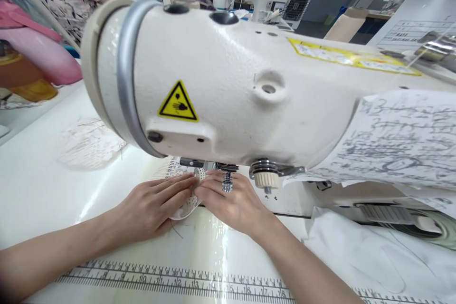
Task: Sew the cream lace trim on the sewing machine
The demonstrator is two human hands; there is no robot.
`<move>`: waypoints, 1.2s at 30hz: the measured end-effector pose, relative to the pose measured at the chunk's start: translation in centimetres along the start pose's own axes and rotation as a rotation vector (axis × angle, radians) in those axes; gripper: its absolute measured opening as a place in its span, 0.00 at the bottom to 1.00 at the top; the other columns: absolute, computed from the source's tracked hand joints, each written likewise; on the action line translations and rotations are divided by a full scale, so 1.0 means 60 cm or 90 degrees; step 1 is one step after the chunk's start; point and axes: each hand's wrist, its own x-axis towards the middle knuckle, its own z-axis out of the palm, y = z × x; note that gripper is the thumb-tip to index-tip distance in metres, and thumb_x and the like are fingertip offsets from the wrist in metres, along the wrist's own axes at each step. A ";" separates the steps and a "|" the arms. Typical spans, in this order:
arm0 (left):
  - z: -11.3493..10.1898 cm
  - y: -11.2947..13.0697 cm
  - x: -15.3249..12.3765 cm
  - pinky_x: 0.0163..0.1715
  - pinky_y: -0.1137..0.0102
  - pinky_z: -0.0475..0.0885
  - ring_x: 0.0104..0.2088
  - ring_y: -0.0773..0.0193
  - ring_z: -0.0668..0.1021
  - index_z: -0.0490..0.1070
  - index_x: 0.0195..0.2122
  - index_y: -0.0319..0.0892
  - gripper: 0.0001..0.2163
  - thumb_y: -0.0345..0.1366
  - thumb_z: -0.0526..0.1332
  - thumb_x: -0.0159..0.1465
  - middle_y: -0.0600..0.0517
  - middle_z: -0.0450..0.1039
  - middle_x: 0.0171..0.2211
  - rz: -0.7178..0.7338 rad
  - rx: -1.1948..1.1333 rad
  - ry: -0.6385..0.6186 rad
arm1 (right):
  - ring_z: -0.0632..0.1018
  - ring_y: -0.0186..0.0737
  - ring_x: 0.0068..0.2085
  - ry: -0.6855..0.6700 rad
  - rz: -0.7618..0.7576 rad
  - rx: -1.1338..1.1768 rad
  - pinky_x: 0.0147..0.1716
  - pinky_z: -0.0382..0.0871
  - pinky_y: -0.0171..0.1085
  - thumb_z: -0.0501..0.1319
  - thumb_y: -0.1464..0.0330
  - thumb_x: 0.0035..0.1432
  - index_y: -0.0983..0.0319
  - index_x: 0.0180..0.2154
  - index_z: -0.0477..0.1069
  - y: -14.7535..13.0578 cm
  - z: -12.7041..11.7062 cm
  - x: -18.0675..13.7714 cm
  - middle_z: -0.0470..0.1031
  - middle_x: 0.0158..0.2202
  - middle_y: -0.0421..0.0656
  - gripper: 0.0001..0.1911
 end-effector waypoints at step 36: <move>-0.002 -0.021 -0.002 0.46 0.64 0.78 0.50 0.55 0.78 0.65 0.40 0.37 0.15 0.23 0.52 0.50 0.40 0.75 0.48 -0.107 0.017 -0.038 | 0.78 0.36 0.48 -0.047 0.034 -0.055 0.50 0.72 0.38 0.57 0.78 0.61 0.60 0.42 0.74 -0.023 0.041 0.004 0.79 0.46 0.41 0.11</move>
